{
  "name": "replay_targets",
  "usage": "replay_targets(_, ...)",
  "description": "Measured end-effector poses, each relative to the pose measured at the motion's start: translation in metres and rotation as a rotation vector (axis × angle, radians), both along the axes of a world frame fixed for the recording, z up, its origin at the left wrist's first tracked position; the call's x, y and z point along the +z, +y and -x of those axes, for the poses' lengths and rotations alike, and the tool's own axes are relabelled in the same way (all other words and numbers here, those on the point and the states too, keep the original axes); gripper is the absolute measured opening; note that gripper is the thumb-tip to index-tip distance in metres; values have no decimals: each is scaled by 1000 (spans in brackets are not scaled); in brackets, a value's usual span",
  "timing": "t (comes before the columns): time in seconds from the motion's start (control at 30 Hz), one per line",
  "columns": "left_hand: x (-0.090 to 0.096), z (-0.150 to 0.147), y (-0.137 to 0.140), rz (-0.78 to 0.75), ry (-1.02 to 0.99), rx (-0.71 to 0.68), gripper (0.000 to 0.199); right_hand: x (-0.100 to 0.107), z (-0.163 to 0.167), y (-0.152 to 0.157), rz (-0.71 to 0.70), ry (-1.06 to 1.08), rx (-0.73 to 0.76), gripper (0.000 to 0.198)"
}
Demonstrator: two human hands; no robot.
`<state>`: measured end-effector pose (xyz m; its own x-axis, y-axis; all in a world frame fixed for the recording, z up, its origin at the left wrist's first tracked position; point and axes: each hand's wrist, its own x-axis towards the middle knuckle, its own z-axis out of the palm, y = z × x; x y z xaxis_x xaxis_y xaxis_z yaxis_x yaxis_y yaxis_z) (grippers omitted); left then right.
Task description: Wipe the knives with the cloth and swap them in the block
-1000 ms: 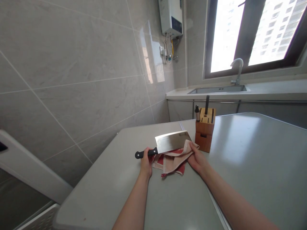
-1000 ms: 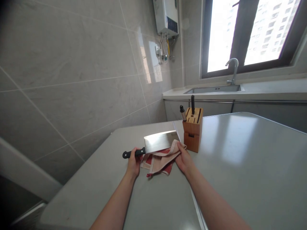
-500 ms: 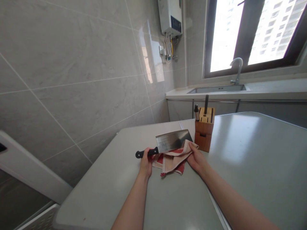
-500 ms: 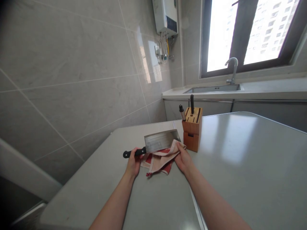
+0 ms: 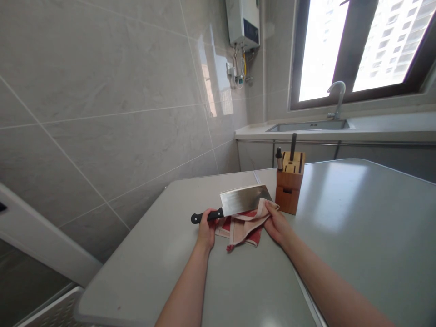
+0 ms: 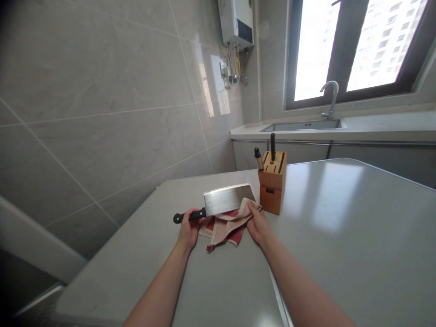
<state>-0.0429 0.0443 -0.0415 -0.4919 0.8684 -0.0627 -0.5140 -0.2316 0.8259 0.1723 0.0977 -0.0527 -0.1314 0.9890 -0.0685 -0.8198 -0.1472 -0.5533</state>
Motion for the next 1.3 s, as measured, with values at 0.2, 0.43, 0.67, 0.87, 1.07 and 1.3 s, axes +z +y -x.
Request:
replay_targets(0.2, -1, 1, 0, 21, -23, -38, 24, 0, 0, 0, -3, -17, 9, 16)
replay_targets(0.43, 1, -1, 0, 54, -53, -11, 22, 1, 0, -1, 5, -43, 13, 19)
replay_targets(0.67, 0, -2, 0, 86, -78, 33, 21, 3, 2, -5, -23, -106, 1, 17)
replay_targets(0.87, 2, -3, 0, 82, -86, 46, 21, 1, 2, -4, -24, -135, 20, 22)
replay_targets(1.07, 3, -4, -1, 80, -88, 56, 18, 2, 2, -3, -28, -162, 0, 23)
replay_targets(1.3, 2, -3, 0, 83, -79, 43, 20, 5, 3, -5, -19, -118, 0, 25)
